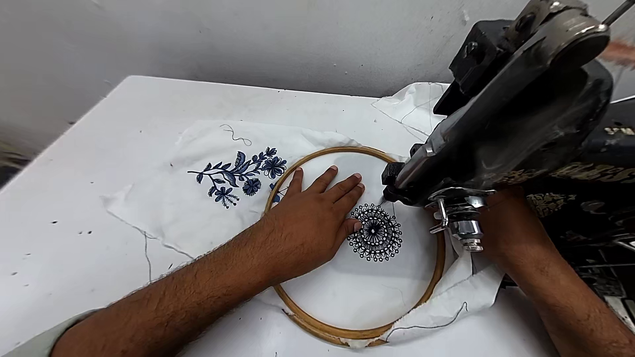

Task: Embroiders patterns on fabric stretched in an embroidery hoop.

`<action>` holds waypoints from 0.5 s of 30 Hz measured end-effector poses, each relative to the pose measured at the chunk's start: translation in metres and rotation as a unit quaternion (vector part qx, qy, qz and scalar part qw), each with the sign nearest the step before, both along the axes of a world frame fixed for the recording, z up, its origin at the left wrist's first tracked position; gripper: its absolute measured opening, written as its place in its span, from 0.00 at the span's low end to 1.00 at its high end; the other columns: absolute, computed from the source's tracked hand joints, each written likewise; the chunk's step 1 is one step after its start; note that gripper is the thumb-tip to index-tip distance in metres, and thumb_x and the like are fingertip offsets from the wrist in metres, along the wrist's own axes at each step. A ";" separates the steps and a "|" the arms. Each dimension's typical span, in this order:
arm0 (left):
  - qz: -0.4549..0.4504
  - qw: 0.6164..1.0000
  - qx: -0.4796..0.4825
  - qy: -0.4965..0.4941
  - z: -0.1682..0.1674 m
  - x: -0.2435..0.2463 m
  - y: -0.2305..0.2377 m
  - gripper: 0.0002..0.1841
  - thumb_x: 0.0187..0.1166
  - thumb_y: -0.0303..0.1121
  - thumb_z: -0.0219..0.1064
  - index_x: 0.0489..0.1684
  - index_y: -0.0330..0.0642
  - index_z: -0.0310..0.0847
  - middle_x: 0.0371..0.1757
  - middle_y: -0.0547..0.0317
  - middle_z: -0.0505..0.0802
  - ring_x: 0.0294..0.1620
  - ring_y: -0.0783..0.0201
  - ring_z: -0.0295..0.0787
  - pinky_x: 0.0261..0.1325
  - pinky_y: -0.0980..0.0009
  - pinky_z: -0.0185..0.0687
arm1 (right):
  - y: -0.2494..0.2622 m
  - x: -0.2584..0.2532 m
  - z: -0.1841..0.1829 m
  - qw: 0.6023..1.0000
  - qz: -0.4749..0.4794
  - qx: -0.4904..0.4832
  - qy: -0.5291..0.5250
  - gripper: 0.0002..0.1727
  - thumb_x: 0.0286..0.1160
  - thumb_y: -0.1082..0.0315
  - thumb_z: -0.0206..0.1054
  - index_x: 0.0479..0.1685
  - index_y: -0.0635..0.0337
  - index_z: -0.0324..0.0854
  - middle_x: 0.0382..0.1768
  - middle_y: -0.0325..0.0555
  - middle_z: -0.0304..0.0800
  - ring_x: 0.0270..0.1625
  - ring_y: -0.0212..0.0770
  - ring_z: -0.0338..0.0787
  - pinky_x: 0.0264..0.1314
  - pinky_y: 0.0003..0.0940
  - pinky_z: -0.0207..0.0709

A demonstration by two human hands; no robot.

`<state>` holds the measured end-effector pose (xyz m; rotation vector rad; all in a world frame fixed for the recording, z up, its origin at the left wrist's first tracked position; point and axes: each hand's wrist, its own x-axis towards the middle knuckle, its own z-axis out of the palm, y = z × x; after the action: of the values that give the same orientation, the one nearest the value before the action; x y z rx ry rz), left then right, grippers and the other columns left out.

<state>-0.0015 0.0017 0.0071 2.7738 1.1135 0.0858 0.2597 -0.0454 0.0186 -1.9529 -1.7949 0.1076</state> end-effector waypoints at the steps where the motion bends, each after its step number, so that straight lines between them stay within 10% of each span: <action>1: 0.000 1.000 -0.003 0.002 0.001 0.000 -0.001 0.33 0.93 0.56 0.38 0.93 0.51 0.62 0.94 0.66 0.65 0.95 0.48 0.53 0.83 0.21 0.45 | -0.001 -0.001 0.000 1.000 -0.002 -0.001 0.001 0.11 0.61 0.66 0.78 0.31 0.61 0.81 0.28 0.50 0.83 0.33 0.49 0.85 0.34 0.53 0.74; 15: 0.001 1.000 0.000 0.006 0.003 -0.002 -0.001 0.33 0.92 0.56 0.40 0.92 0.51 0.62 0.93 0.64 0.66 0.94 0.47 0.55 0.83 0.22 0.48 | 0.000 -0.004 -0.002 1.000 -0.020 -0.018 0.015 0.11 0.59 0.70 0.81 0.30 0.62 0.82 0.28 0.52 0.84 0.34 0.51 0.86 0.35 0.55 0.74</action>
<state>-0.0039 0.0006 0.0098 2.7771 1.1206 0.0702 0.2556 -0.0454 0.0170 -2.0009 -1.7441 0.1564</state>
